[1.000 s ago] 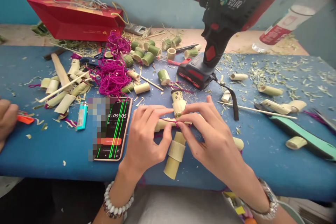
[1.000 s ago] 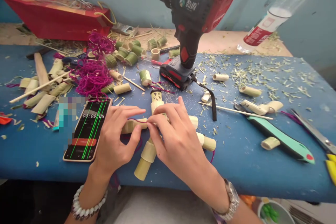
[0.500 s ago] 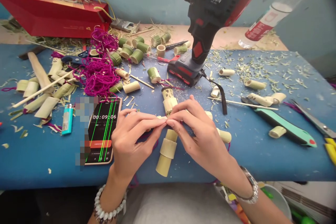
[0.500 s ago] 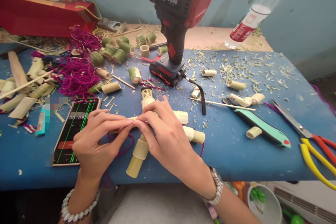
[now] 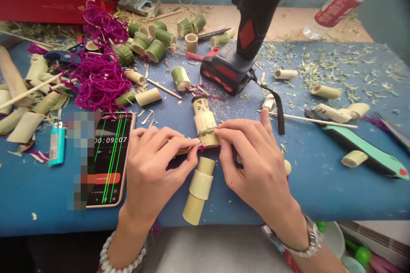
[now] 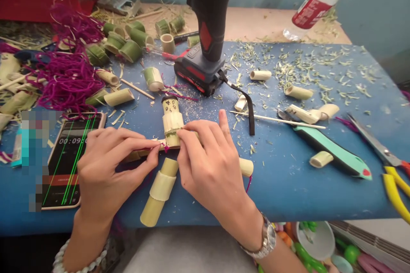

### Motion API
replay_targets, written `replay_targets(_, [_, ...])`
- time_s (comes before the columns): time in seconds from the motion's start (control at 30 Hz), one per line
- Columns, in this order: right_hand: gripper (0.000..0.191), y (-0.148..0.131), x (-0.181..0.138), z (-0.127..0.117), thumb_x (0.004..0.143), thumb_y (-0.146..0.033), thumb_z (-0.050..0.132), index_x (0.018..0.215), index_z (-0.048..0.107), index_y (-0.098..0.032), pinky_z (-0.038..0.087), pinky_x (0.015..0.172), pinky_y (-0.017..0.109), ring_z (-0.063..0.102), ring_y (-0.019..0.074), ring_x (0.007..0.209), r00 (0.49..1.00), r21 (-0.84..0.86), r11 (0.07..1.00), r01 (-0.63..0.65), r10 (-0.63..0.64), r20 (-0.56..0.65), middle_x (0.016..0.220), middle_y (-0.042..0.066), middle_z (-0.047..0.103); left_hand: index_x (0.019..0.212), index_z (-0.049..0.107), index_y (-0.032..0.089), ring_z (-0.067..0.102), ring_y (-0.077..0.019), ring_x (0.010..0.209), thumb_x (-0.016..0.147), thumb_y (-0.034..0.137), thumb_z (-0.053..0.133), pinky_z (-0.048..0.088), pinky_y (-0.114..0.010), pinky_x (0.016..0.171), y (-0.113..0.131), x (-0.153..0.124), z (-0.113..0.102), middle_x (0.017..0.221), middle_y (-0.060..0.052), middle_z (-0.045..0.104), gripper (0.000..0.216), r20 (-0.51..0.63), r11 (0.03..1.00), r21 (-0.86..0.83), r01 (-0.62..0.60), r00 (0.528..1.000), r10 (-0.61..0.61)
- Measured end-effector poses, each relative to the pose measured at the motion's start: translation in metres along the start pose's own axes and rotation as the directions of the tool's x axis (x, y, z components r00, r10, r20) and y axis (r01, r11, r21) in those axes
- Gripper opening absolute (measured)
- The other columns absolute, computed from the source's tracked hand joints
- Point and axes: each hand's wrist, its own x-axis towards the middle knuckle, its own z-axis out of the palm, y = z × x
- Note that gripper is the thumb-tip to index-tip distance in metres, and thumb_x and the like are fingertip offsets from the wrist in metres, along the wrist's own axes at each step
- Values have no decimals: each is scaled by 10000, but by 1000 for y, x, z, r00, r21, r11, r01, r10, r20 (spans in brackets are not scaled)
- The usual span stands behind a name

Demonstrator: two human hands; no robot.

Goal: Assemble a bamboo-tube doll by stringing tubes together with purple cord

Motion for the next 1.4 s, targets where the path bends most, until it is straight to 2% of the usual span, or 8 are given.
replay_targets(0.43, [103, 1, 0, 0, 956, -79, 591, 969, 686, -118, 363, 1225, 623, 704, 218, 891, 1000, 45, 999, -4, 3, 7, 1017, 112, 753, 915, 675, 297, 594, -197, 723, 957, 229, 693, 428, -495, 779, 3, 4, 2, 810, 42, 726, 81, 73, 1000, 24, 10, 997, -11])
replay_targets(0.63, [117, 2, 0, -1, 962, -94, 574, 985, 680, -140, 355, 1233, 627, 709, 217, 900, 1000, 55, 998, -12, 11, 9, 1019, 101, 756, 943, 678, 317, 599, -210, 746, 955, 232, 696, 437, -513, 792, 4, 4, 1, 840, 36, 737, 87, 90, 1000, 20, 4, 996, -6])
replay_targets(0.8, [120, 2, 0, -1, 959, -94, 577, 980, 678, -157, 347, 1246, 614, 716, 212, 910, 1000, 68, 997, -29, 29, 7, 1012, 88, 758, 954, 687, 313, 593, -213, 749, 954, 228, 690, 438, -523, 798, 3, 4, 2, 841, 28, 734, 85, 89, 1000, 16, 2, 996, -3])
replay_targets(1.03, [126, 3, -1, -1, 950, -90, 585, 943, 710, -98, 356, 1235, 620, 721, 225, 906, 1000, 81, 997, -19, 20, -2, 995, 111, 756, 1026, 704, 320, 610, -215, 752, 932, 206, 736, 442, -520, 807, 2, 3, 2, 865, 27, 737, 151, 71, 1000, 3, -1, 997, 0])
replay_targets(1.4, [119, 4, -2, -1, 944, -92, 595, 922, 710, -111, 354, 1253, 585, 724, 213, 916, 999, 101, 994, -32, 34, -11, 991, 92, 761, 1007, 679, 331, 663, -223, 808, 918, 205, 742, 516, -525, 838, 0, 0, 1, 900, 42, 759, 167, 89, 998, -46, 33, 996, -29])
